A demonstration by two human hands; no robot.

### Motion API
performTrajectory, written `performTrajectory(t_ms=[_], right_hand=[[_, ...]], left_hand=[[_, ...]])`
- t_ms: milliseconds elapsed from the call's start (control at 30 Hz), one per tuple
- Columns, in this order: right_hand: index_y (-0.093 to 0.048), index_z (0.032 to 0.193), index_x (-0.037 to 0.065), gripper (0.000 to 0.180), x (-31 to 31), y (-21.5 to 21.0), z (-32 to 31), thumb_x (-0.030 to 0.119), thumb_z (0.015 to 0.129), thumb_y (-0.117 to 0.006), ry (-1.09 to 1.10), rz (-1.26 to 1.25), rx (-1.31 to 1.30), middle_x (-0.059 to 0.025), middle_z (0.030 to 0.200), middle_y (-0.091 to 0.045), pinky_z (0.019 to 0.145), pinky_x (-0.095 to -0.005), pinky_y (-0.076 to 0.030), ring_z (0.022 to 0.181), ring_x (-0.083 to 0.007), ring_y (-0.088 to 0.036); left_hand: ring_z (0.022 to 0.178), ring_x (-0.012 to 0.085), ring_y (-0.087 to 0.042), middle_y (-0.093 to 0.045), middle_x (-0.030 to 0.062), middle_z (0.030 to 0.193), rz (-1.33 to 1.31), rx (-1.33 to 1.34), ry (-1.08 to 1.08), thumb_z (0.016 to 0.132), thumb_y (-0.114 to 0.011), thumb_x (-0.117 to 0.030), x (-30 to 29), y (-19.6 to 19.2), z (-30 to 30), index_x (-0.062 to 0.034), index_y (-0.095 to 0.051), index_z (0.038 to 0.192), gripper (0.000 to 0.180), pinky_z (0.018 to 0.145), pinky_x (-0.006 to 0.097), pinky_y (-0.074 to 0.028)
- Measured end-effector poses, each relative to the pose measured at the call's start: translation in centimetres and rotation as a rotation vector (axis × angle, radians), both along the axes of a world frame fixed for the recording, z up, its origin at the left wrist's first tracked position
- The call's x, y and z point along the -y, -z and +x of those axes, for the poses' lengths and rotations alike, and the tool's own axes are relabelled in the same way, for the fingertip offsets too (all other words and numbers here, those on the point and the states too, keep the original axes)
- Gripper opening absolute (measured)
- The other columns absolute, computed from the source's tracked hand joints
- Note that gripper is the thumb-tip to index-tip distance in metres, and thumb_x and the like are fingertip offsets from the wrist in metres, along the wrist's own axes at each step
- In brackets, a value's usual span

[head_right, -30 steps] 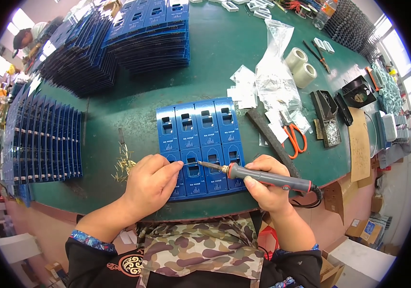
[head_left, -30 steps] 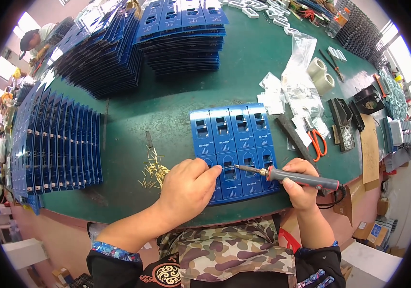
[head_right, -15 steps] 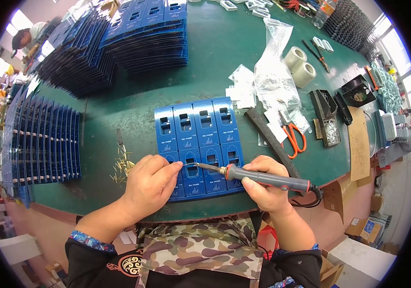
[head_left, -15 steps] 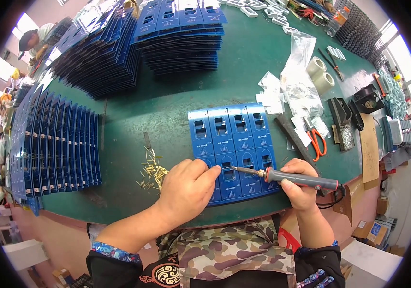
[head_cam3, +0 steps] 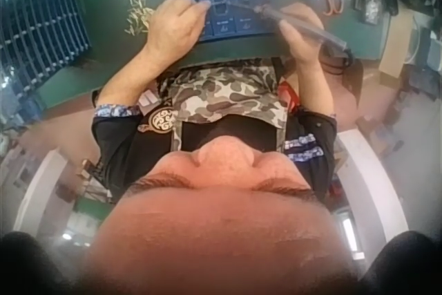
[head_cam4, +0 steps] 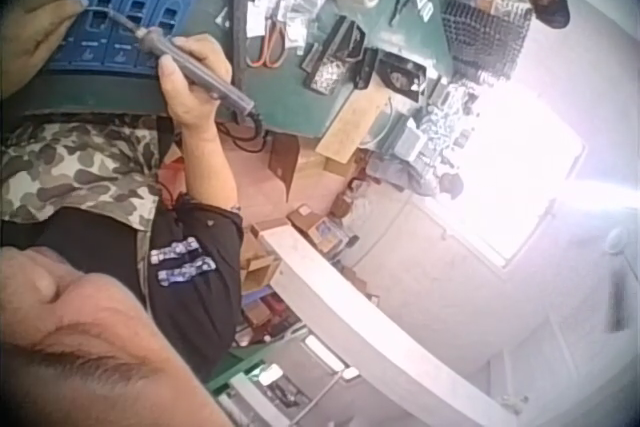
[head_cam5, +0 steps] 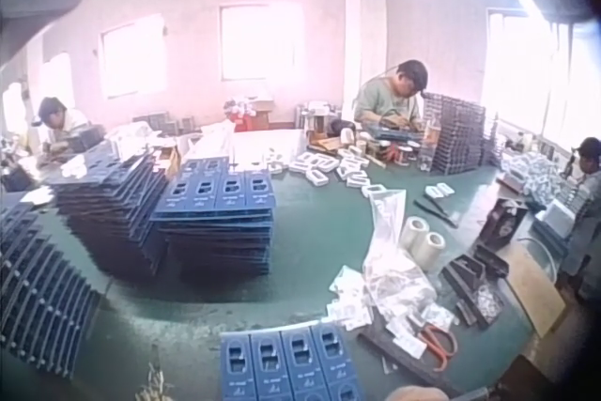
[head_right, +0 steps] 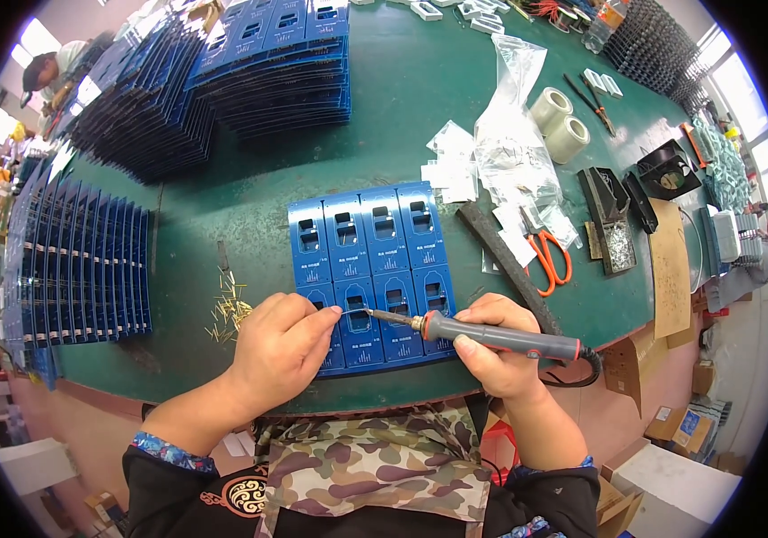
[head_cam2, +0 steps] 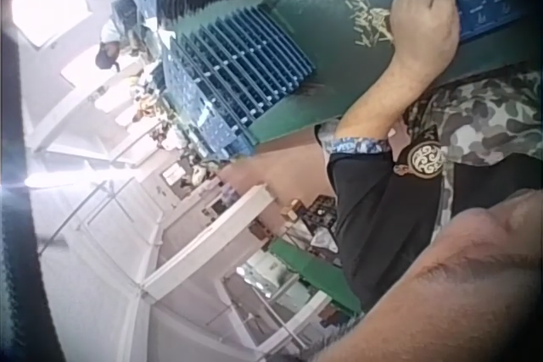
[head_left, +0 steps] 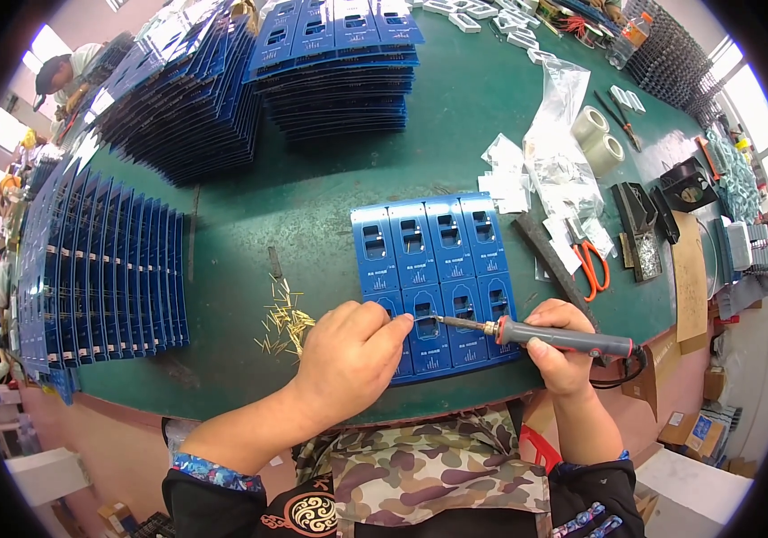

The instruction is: The person solders wire leads onto blue plastic housing components using a soldering iron and solder wire.

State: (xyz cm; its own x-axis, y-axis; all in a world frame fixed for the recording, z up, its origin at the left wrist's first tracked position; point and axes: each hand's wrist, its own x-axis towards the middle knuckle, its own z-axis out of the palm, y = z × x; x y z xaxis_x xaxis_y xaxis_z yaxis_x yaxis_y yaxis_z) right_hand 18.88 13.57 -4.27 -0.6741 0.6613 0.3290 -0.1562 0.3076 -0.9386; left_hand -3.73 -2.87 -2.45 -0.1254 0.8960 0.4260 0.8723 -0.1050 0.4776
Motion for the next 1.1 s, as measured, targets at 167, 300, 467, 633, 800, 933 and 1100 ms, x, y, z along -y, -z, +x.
performTrajectory(t_ms=[167, 300, 467, 633, 800, 933, 1100], right_hand=[[-0.063, 0.089, -0.005, 0.02, 0.01, -0.04, -0.17, 0.007, 0.073, -0.069, 0.009, 0.022, -0.007, -0.0128, 0.079, -0.062, 0.062, -0.0314, -0.046, 0.068, -0.0202, -0.057], [-0.063, 0.089, -0.005, 0.021, 0.03, -0.28, -0.21, 0.006, 0.073, -0.069, 0.004, 0.019, -0.003, -0.0129, 0.079, -0.062, 0.061, -0.0312, -0.046, 0.067, -0.0202, -0.057], [-0.063, 0.088, -0.005, 0.021, -0.01, -0.24, -0.09, 0.006, 0.072, -0.069, 0.012, 0.009, 0.001, -0.0125, 0.078, -0.061, 0.061, -0.0308, -0.046, 0.067, -0.0197, -0.057], [-0.063, 0.088, -0.005, 0.021, -0.12, -0.25, -0.02, 0.005, 0.071, -0.069, 0.021, 0.007, -0.001, -0.0121, 0.076, -0.061, 0.06, -0.0307, -0.045, 0.065, -0.0194, -0.057], [-0.063, 0.088, -0.004, 0.021, 0.01, -0.37, -0.35, 0.004, 0.069, -0.069, 0.007, 0.065, -0.004, -0.0119, 0.075, -0.061, 0.059, -0.0309, -0.045, 0.064, -0.0197, -0.057], [-0.063, 0.088, -0.004, 0.021, -0.09, -0.34, -0.43, 0.004, 0.069, -0.069, -0.004, 0.095, 0.0, -0.012, 0.076, -0.062, 0.059, -0.0308, -0.046, 0.064, -0.0199, -0.057], [-0.063, 0.088, -0.003, 0.021, -0.04, -0.39, -0.48, 0.005, 0.069, -0.07, -0.011, 0.112, 0.004, -0.0123, 0.076, -0.063, 0.059, -0.0306, -0.046, 0.063, -0.0201, -0.058]], left_hand=[[0.064, 0.0255, -0.054, -0.056, 0.0067, 0.076, -0.011, -0.002, -0.003, 0.071, -0.069, 0.001, 0.01, -0.01, 0.05, -0.0035, -0.065, 0.095, 0.025, 0.054, 0.036, -0.044], [0.064, 0.0253, -0.054, -0.056, 0.0066, 0.076, -0.024, -0.01, 0.001, 0.07, -0.069, 0.002, 0.0, -0.08, 0.07, -0.0036, -0.065, 0.095, 0.025, 0.054, 0.036, -0.044], [0.064, 0.0252, -0.053, -0.055, 0.0065, 0.076, -0.02, -0.01, 0.001, 0.07, -0.069, 0.002, -0.02, 0.06, 0.1, -0.0034, -0.066, 0.095, 0.025, 0.054, 0.036, -0.044], [0.063, 0.0253, -0.053, -0.055, 0.0065, 0.075, 0.003, 0.003, -0.006, 0.071, -0.069, 0.002, 0.02, 0.08, 0.05, -0.003, -0.066, 0.095, 0.025, 0.054, 0.036, -0.043], [0.064, 0.0253, -0.054, -0.056, 0.0066, 0.075, -0.006, -0.004, -0.004, 0.071, -0.069, 0.002, 0.04, 0.03, 0.03, -0.0027, -0.065, 0.095, 0.025, 0.055, 0.036, -0.044], [0.064, 0.0253, -0.054, -0.056, 0.0067, 0.076, -0.006, -0.005, -0.001, 0.071, -0.069, 0.002, 0.05, 0.1, 0.0, -0.0027, -0.065, 0.095, 0.025, 0.055, 0.036, -0.044], [0.064, 0.0251, -0.053, -0.056, 0.0066, 0.076, -0.006, -0.008, -0.002, 0.071, -0.069, 0.002, 0.0, 0.1, 0.03, -0.0027, -0.065, 0.095, 0.025, 0.055, 0.036, -0.044]])
